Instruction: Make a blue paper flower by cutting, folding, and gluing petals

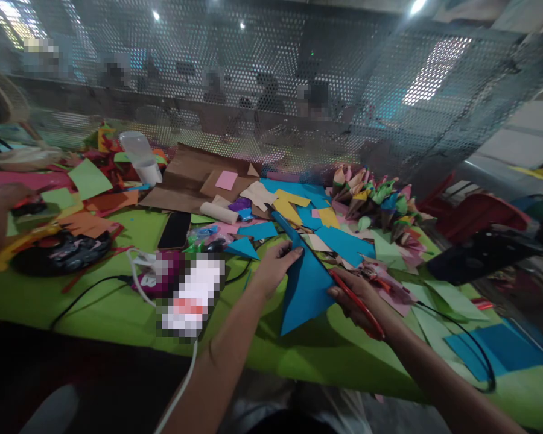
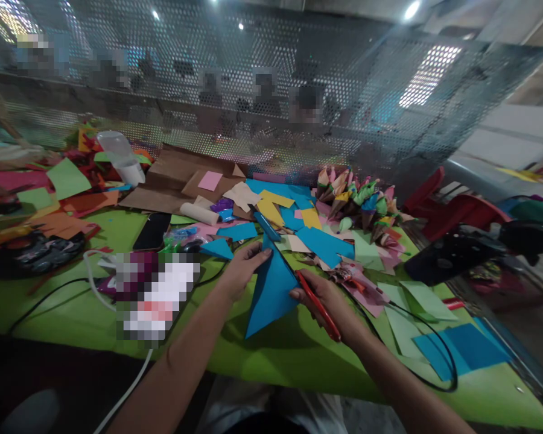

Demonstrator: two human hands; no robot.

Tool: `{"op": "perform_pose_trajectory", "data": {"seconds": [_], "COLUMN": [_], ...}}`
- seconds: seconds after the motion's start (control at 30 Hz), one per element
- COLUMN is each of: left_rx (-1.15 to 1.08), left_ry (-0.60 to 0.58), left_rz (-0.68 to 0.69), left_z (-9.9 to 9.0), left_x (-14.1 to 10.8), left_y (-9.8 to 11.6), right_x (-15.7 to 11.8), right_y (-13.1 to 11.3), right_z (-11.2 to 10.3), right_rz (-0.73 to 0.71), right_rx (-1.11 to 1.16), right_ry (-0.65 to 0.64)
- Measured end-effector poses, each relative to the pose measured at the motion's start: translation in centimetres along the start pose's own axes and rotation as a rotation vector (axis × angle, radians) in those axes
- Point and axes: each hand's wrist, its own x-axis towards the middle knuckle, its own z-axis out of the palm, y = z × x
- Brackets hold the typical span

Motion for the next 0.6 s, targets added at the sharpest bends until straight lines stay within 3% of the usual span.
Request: {"op": "perform_pose_trajectory", "data": {"seconds": [0.37,0.5,0.6], "left_rx": [0.044,0.066,0.029], "left_ry": [0.08,0.205,0.325], "left_rz": [-0.001,-0.044,-0.078], "left_z": [-0.2,-0.6,-1.0], "left_x": [0.0,0.3,0.7], "left_y": [0.4,0.4,0.3], "right_x": [-0.1,0.8,3.2], "right_y": [0.0,-0.5,-1.0], "right_z": [-0.8,-2.8,-5.5], "right_rz": [-0.064,-0.071,-0.213], "right_rx": [0.015,-0.069,-0.324], "right_ry": [0.12,0.205,0.398]}}
